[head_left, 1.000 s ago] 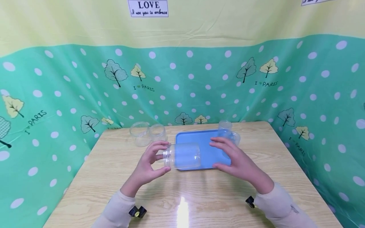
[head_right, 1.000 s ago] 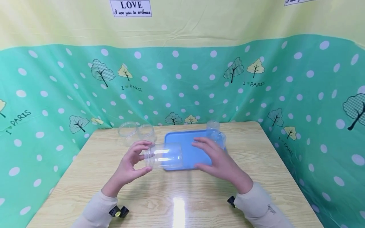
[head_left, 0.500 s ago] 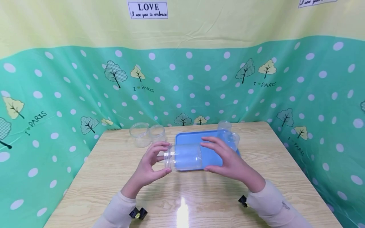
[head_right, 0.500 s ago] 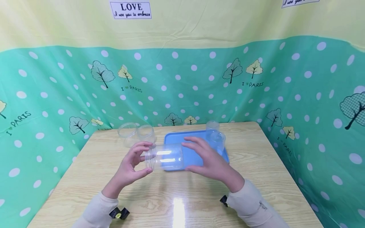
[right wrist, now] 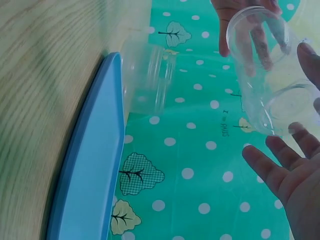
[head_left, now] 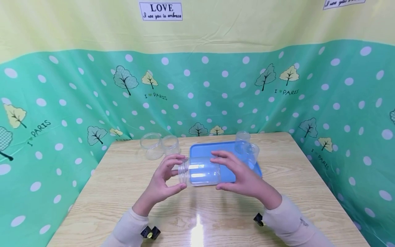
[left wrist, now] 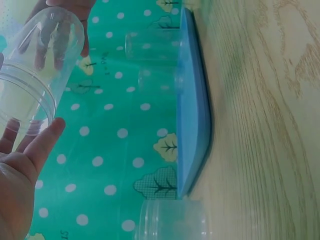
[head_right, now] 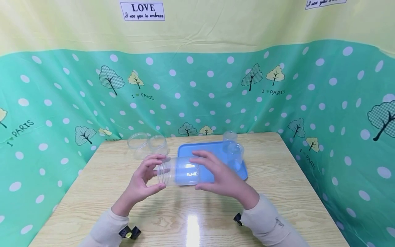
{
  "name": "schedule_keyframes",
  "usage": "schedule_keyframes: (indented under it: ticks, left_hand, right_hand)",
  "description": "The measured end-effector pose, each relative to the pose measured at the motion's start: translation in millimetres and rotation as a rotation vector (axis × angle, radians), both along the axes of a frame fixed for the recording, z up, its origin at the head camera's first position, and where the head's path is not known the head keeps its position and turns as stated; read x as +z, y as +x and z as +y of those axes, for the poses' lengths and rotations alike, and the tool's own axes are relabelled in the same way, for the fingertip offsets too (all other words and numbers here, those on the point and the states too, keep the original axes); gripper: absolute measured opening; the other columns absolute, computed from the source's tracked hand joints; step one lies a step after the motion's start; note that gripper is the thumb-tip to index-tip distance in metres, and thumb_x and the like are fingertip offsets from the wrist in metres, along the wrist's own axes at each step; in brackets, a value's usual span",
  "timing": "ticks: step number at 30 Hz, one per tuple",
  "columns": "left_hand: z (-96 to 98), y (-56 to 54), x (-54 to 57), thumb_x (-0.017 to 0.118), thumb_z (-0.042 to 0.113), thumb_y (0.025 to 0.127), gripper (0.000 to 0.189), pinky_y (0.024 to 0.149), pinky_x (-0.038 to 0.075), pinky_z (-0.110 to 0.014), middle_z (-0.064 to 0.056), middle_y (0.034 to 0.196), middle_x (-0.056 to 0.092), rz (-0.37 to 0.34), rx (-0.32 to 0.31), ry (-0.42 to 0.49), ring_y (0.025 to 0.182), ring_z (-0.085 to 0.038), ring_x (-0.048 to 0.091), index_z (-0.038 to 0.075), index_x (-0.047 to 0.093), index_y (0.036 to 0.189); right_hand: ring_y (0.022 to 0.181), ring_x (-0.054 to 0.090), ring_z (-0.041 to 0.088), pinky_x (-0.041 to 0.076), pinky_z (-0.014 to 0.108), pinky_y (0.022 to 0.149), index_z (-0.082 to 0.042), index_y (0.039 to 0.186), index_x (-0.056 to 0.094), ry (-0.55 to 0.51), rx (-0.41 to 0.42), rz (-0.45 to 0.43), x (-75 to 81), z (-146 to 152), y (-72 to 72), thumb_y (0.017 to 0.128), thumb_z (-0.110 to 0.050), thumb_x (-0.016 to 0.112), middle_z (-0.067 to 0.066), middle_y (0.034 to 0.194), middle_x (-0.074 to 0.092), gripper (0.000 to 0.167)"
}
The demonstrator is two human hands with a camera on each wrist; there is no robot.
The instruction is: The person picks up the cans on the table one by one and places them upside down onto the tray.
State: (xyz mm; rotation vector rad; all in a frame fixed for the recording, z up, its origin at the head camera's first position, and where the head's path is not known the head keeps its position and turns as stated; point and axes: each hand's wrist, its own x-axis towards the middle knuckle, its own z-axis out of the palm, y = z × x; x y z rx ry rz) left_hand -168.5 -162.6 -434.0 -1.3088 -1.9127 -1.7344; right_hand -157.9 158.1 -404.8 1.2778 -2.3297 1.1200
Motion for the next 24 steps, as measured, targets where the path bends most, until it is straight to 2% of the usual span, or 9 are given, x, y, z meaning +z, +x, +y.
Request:
schedule_keyframes:
  ticks: [6,14,19,24]
  left_hand:
    - [3.1,1.4,-0.6,0.08,-0.017,0.073,0.069,0.094,0.06,-0.044,-0.033,0.143,0.041,0.01,-0.02,0.023,0.135,-0.033,0.051,-0.008,0.049,0.133]
    - [5.7,3.6,-2.1,0.081,-0.018,0.072,0.07,0.094,0.06,-0.042,-0.033,0.143,0.04,0.009,-0.046,0.044,0.135,-0.033,0.05,-0.007,0.049,0.134]
    - [7.2,5.2,-2.2,0.081,-0.018,0.072,0.07,0.094,0.06,-0.041,-0.033,0.143,0.04,0.007,-0.053,0.039,0.136,-0.033,0.05,-0.006,0.049,0.134]
    - [9.3,5.9,-0.9,0.08,-0.018,0.073,0.07,0.095,0.06,-0.042,-0.033,0.144,0.039,0.003,-0.061,0.043,0.137,-0.035,0.049,-0.006,0.048,0.134]
  right_hand:
    - [0.146,0.04,0.027,0.051,0.041,0.109,-0.012,0.147,0.052,-0.016,0.007,-0.023,-1.4,-1.5,2.0,0.084,-0.029,0.086,0.004,0.16,0.039,0.074]
    - [0.146,0.04,0.029,0.053,0.039,0.106,-0.021,0.151,0.048,-0.042,0.048,-0.023,-3.9,-1.4,4.2,0.084,-0.025,0.087,0.008,0.161,0.037,0.077]
    - [0.147,0.038,0.032,0.056,0.04,0.103,-0.018,0.15,0.047,-0.048,0.045,-0.031,-6.0,0.1,6.2,0.084,-0.023,0.087,0.01,0.161,0.035,0.078]
    - [0.147,0.036,0.031,0.054,0.043,0.105,-0.014,0.152,0.044,-0.065,0.036,-0.062,-9.1,0.9,8.0,0.083,-0.018,0.087,0.01,0.163,0.03,0.081]
